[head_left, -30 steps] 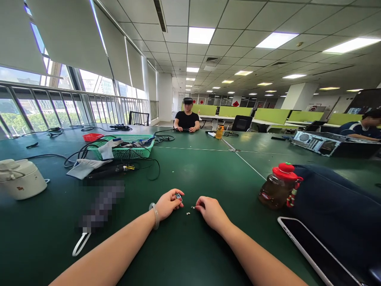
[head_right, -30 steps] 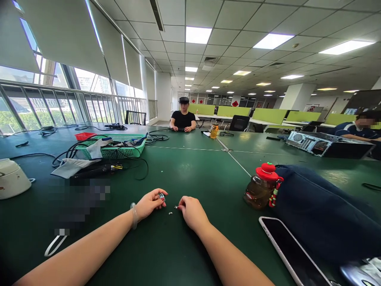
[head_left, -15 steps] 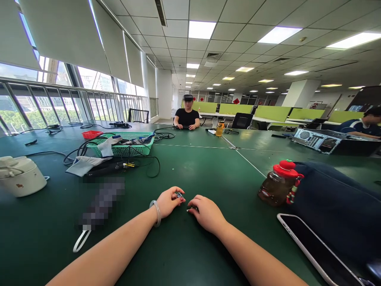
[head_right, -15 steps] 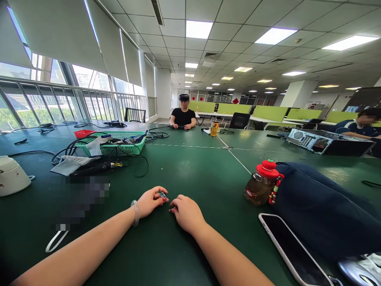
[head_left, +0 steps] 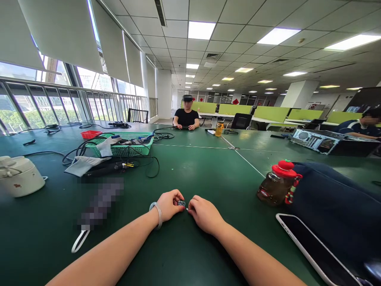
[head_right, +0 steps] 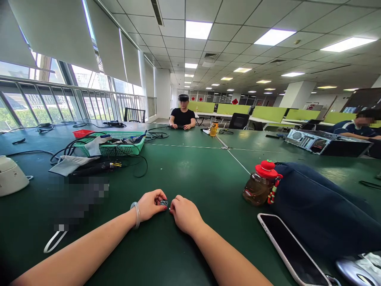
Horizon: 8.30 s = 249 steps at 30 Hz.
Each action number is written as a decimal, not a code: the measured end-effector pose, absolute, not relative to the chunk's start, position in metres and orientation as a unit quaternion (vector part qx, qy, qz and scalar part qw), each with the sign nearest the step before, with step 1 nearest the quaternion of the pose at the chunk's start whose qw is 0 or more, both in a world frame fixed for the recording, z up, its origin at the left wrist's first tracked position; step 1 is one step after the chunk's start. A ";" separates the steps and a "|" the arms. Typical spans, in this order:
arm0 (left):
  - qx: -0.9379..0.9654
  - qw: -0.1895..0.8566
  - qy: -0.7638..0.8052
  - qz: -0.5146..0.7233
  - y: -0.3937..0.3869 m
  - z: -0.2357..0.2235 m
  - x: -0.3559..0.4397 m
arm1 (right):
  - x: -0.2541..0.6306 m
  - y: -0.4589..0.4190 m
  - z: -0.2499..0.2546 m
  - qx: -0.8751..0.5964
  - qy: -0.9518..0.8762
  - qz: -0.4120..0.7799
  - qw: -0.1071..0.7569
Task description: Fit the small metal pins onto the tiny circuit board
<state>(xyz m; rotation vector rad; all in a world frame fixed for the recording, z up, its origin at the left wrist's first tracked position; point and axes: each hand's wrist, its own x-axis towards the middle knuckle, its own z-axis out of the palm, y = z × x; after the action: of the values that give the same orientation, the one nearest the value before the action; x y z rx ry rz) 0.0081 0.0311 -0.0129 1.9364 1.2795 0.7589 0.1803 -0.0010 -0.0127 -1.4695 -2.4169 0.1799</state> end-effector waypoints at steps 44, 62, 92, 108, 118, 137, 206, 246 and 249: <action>0.714 0.437 0.432 0.336 0.019 -0.005 0.016 | 0.173 -0.004 -0.005 -0.465 -0.768 0.223 0.380; 0.689 0.403 0.483 0.359 0.035 -0.019 0.008 | 0.205 0.024 -0.021 -0.583 -0.714 0.216 0.323; 0.730 0.364 0.490 0.307 0.027 -0.014 0.013 | 0.175 0.006 -0.007 -0.505 -0.807 0.118 0.282; 0.624 0.496 0.442 0.411 0.039 -0.015 0.000 | 0.250 0.041 -0.010 -0.385 -0.430 0.606 0.547; 0.593 0.517 0.447 0.425 0.040 -0.016 -0.002 | 0.215 0.014 0.007 -0.422 -0.674 0.519 0.314; 0.660 0.459 0.469 0.366 0.039 -0.023 0.003 | 0.169 -0.012 -0.015 -0.446 -0.858 0.157 0.202; 0.591 0.578 0.361 0.432 0.026 -0.008 0.004 | 0.170 0.001 -0.006 -0.410 -0.828 0.024 0.381; 0.546 0.643 0.384 0.375 0.020 -0.003 0.013 | 0.178 -0.016 -0.006 -0.470 -0.812 0.016 0.346; 0.547 0.640 0.386 0.377 0.020 -0.004 0.014 | 0.178 -0.015 -0.006 -0.469 -0.811 0.057 0.345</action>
<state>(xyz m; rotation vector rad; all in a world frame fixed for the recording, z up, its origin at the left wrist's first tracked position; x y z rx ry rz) 0.0137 0.0199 -0.0039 1.2481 0.8811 0.8610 0.1780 -0.0149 -0.0065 -1.2187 -2.1049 0.1492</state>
